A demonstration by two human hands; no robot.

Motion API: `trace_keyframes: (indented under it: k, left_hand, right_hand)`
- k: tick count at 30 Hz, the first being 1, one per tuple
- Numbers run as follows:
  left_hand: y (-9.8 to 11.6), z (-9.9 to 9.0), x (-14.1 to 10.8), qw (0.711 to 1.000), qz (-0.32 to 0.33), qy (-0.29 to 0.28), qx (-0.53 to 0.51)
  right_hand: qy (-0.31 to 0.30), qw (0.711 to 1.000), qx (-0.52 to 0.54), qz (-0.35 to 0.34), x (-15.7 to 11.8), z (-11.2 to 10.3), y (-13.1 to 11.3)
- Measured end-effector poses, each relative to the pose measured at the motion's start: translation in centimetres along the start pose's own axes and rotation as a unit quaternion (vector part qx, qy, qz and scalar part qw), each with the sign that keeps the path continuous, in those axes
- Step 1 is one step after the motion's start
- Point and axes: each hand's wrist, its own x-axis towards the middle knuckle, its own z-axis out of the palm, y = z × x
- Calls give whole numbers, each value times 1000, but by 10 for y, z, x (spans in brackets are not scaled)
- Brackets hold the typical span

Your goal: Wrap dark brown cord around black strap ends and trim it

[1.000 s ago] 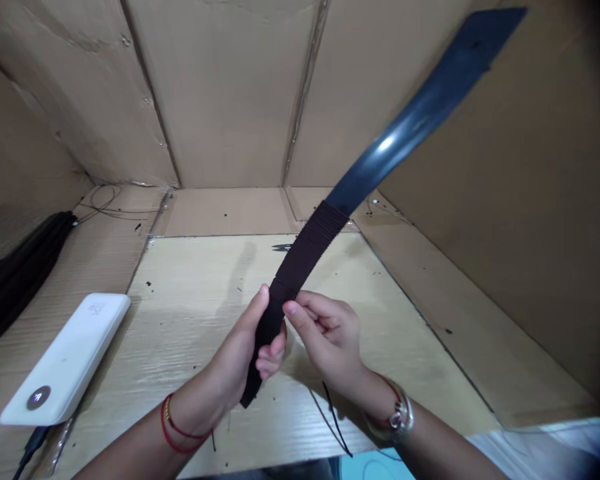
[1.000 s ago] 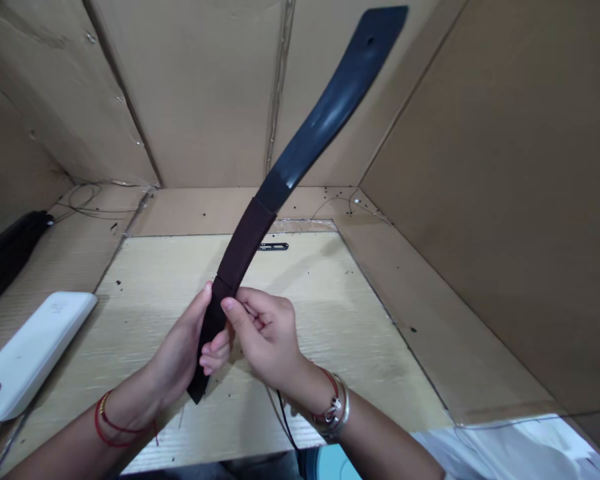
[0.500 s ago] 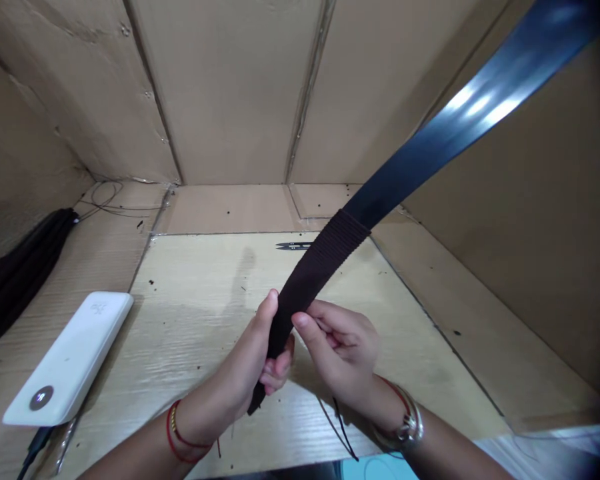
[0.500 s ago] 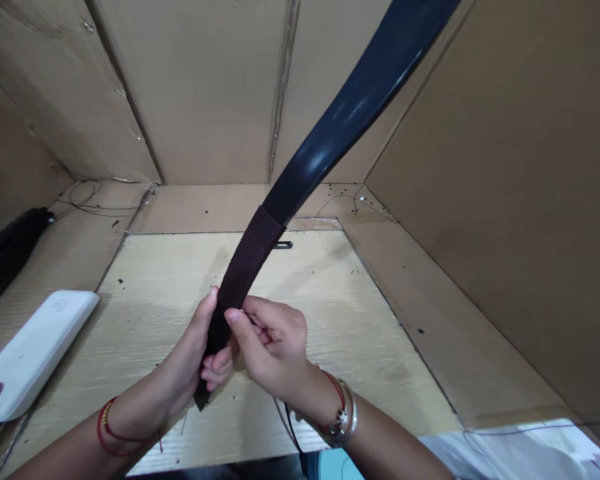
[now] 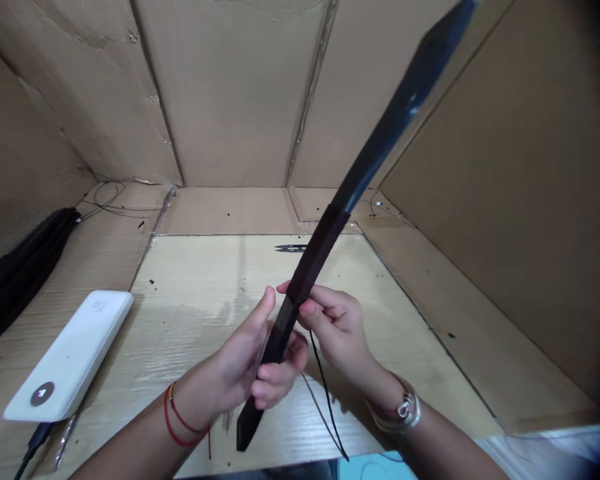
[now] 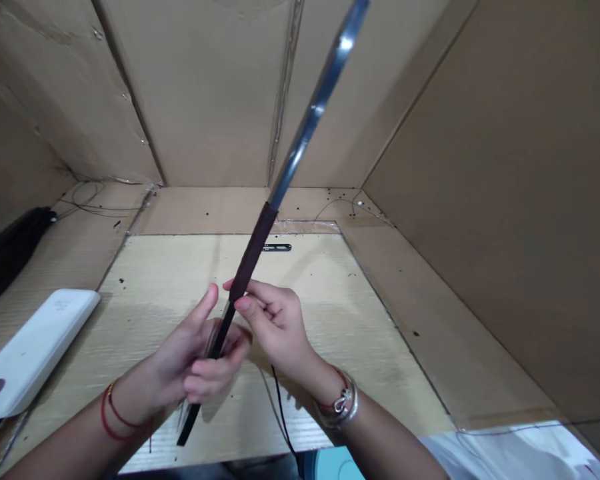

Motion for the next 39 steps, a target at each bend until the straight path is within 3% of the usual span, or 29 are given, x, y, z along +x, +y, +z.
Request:
trace_keyframes:
  k: [3,5,10,15,16,18,20,21,24,27,34,39]
  left_hand:
    - [2,5,-3,985,71,139,67]
    - [2,7,-2,972,79,193,106]
    - [-2,6,3,975,56,187,106]
    - [-3,7,4,977,76,152,132]
    - [-2,8,3,963,110,178,169]
    - [-2,10,2,910,202,255,257]
    - [-3,12,1,870,251,301,299]
    - [-3,12,1,872,250,303,293]
    - [-4,13,1,915,209,265,221]
    - [-4,14,2,937,182,241,178]
    - [6,8,-8,944,137,215,211]
    - [10,5,-8,954,151,205,160]
  right_hand:
    - [28,998,-40,-30,-1,0,2]
    - [29,995,-76,-57,-1,2,2]
    - [-4,980,-164,-110,-1,4,-2]
    - [53,989,-125,-64,-4,6,-4]
    - [71,989,-117,-53,-4,6,-3]
    - [92,989,-110,-39,-3,7,-3]
    - [69,993,-95,-27,-1,7,-3]
    - [47,996,-79,-17,0,7,-4]
    - [-2,1000,-21,16,3,7,-7]
    - [6,1000,-16,3,5,7,-11]
    - [39,982,-164,-80,1,7,-10]
    - [-2,983,-180,-47,-2,11,-1]
